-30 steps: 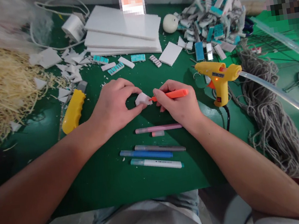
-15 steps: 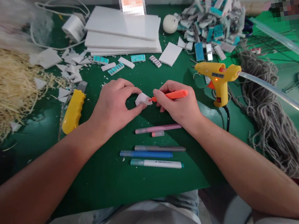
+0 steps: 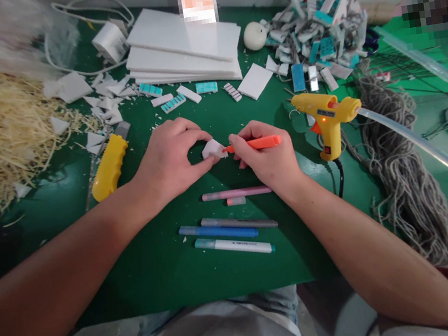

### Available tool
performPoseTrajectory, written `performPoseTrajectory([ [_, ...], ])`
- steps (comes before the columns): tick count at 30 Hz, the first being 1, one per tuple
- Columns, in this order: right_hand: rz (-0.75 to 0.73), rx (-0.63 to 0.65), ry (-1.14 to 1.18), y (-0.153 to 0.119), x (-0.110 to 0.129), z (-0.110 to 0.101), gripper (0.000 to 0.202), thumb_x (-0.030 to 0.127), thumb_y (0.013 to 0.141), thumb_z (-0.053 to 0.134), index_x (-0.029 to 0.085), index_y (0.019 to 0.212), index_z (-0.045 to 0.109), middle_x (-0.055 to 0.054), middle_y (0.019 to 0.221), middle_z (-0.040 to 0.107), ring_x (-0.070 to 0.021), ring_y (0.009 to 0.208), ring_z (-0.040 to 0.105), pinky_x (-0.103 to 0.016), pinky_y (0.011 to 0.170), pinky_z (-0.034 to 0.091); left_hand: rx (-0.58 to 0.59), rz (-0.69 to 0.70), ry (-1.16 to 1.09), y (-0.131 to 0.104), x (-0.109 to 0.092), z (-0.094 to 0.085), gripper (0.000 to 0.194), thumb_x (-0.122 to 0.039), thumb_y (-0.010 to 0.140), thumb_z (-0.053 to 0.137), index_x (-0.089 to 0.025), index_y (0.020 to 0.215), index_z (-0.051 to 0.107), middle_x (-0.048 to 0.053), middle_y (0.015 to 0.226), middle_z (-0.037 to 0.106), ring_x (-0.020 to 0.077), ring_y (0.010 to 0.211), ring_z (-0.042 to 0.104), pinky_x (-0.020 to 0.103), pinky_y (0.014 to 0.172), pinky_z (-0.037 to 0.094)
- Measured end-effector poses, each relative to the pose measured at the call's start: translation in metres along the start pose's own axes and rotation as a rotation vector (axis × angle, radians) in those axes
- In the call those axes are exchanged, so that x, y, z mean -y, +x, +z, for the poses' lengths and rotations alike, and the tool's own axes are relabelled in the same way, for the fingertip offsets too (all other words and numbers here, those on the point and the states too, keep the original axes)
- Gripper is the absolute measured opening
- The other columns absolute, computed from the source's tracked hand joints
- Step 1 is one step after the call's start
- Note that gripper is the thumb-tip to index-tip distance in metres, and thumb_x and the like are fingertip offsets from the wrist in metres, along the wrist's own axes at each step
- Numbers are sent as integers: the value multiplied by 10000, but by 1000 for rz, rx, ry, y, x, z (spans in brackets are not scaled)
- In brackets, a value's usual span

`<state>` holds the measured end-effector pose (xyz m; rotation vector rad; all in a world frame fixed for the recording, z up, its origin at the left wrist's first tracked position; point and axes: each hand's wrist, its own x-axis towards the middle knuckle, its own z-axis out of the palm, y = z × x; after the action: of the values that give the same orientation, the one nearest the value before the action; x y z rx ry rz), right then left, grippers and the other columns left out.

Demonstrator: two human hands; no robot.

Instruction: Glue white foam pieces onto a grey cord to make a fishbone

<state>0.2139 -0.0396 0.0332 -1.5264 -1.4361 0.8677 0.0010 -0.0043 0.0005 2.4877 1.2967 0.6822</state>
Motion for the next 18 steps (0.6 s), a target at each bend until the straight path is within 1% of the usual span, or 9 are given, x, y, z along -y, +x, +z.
performPoseTrajectory([
  [4, -5, 17, -3, 0, 0, 0, 254, 387, 843, 834, 264, 663, 705, 18, 581, 700, -140, 494, 609, -277, 509, 530, -24, -6, 7, 0, -1, 1, 213, -289, 990, 853, -184, 1175, 862, 106, 1188, 788, 316, 1159, 757, 489, 1084, 594],
  [7, -5, 21, 1, 0, 0, 0, 251, 370, 835, 810, 265, 646, 683, 22, 567, 690, -131, 479, 594, -269, 496, 508, -27, -4, 5, 0, -1, 2, 217, -292, 981, 866, -183, 1169, 861, 105, 1185, 790, 318, 1153, 757, 493, 1080, 599],
  [10, 4, 7, 7, 0, 0, 0, 244, 355, 834, 801, 265, 648, 672, 21, 564, 689, -129, 477, 595, -265, 488, 492, -30, -2, 16, 0, -1, 3, 212, -299, 980, 874, -178, 1154, 865, 114, 1184, 790, 325, 1141, 758, 500, 1073, 601],
  [13, 13, -8, 5, -1, -1, 0, 249, 360, 844, 823, 264, 662, 682, 19, 581, 698, -136, 493, 607, -272, 502, 507, -37, 1, 23, 0, -1, 4, 194, -299, 991, 862, -177, 1142, 866, 115, 1182, 788, 321, 1134, 756, 496, 1075, 595],
  [18, -10, 14, -6, -1, -1, -1, 258, 393, 854, 830, 268, 669, 700, 24, 575, 687, -138, 496, 596, -281, 513, 523, -19, 1, 7, -1, 1, 3, 217, -308, 1006, 821, -191, 1187, 850, 109, 1190, 777, 320, 1160, 741, 501, 1092, 586],
])
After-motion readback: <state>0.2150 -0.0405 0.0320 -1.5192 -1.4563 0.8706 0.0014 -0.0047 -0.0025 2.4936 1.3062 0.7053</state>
